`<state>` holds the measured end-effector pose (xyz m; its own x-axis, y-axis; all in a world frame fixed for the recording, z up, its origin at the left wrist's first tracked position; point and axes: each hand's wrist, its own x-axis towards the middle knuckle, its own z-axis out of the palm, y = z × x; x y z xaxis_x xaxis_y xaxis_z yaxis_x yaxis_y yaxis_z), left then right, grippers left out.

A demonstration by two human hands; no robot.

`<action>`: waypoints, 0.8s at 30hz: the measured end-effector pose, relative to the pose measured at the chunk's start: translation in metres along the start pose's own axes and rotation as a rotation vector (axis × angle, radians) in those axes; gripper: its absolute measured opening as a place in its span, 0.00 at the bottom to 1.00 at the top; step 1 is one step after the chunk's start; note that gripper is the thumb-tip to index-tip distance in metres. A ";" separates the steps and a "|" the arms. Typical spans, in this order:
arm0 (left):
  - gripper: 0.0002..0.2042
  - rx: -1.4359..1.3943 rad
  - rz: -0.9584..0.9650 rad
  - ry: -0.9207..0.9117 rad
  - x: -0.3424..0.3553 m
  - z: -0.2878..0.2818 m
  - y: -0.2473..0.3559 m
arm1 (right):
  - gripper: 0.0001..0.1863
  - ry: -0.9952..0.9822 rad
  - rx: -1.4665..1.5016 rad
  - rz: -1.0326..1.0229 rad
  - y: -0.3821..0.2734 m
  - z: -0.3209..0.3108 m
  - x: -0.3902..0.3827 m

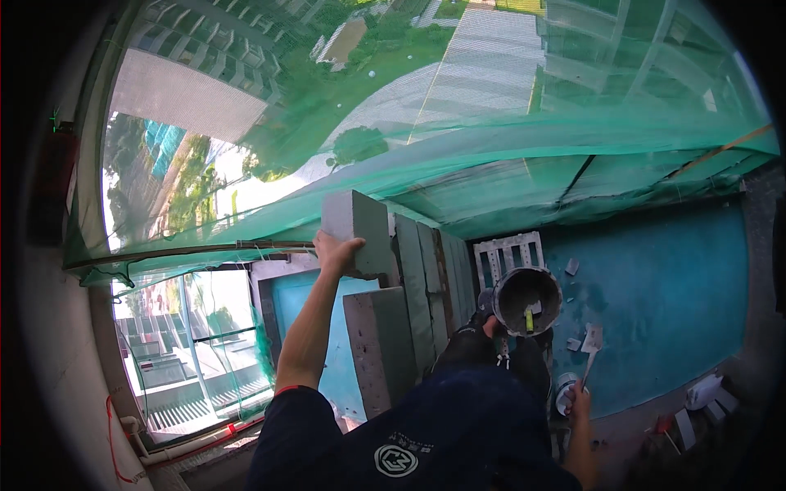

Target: The person constructs a wall by applying mortar to the top of the existing brick layer using a trowel and then placing a new brick onto the wet mortar.

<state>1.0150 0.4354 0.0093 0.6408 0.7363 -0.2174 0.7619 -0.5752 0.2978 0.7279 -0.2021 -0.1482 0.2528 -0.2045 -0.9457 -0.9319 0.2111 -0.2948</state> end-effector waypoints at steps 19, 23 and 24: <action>0.46 -0.190 -0.091 -0.049 0.008 0.040 -0.042 | 0.31 -0.045 0.209 0.215 0.049 0.033 -0.004; 0.46 -0.152 -0.054 -0.029 0.024 0.052 -0.064 | 0.27 -0.070 0.204 0.175 0.027 0.046 -0.014; 0.46 -0.143 -0.042 -0.039 0.025 0.052 -0.063 | 0.27 -0.067 0.203 0.177 0.025 0.046 -0.016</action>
<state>0.9883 0.4710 -0.0634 0.6141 0.7425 -0.2675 0.7685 -0.4854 0.4168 0.7127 -0.1494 -0.1467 0.1140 -0.0851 -0.9898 -0.8937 0.4265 -0.1396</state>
